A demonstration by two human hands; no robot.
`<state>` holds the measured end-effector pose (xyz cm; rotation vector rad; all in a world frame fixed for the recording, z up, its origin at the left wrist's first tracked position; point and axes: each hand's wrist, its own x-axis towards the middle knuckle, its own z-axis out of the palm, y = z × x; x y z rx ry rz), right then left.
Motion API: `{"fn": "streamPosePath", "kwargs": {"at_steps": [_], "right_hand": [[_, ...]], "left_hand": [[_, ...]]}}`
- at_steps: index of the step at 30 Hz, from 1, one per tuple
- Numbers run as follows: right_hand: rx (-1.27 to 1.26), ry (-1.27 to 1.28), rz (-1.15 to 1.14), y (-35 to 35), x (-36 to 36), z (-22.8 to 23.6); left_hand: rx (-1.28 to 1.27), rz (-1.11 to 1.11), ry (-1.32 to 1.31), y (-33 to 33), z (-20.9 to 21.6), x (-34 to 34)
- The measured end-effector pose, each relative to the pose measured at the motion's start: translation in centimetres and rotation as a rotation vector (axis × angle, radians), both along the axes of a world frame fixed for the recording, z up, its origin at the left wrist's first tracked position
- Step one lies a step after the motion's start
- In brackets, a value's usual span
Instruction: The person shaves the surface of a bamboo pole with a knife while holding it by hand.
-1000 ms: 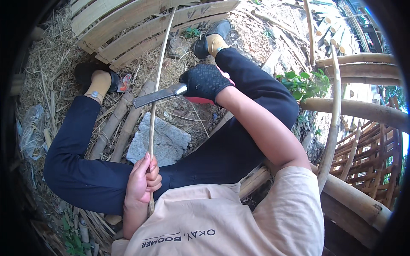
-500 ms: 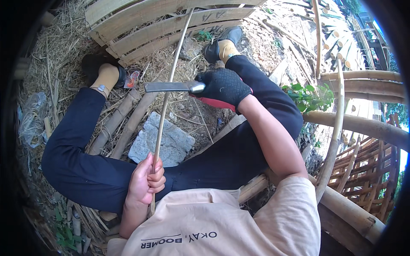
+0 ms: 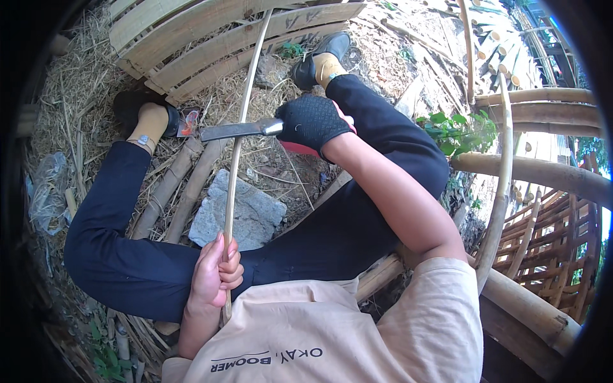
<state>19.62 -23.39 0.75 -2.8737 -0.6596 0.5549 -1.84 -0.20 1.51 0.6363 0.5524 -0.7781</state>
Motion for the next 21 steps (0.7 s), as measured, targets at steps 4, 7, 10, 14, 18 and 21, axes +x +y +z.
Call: {"fn": "streamPosePath", "kwargs": {"at_steps": [4, 7, 10, 14, 18, 21], "right_hand": [[-0.042, -0.066, -0.262, -2.4, 3.2, -1.1], [-0.033, -0.150, -0.298, -4.0, 4.1, -1.9], [0.088, -0.086, -0.247, -2.9, 2.2, -0.8], [0.159, 0.076, -0.030, -0.4, -1.1, 0.9], [0.064, 0.145, 0.167, 1.4, -2.5, 0.8], [-0.003, 0.161, 0.078, 1.5, -2.9, 1.3]], "left_hand": [[-0.045, 0.016, -0.007, 0.2, 0.2, -0.2], [-0.097, 0.057, 0.026, 0.6, 0.1, -0.3], [-0.135, 0.055, 0.068, 0.6, 0.0, -0.2], [-0.136, 0.028, 0.047, 0.8, 0.0, 0.0], [-0.125, 0.032, 0.049, 0.8, 0.0, -0.2], [-0.099, 0.024, 0.048, 0.4, 0.1, -0.2]]}}
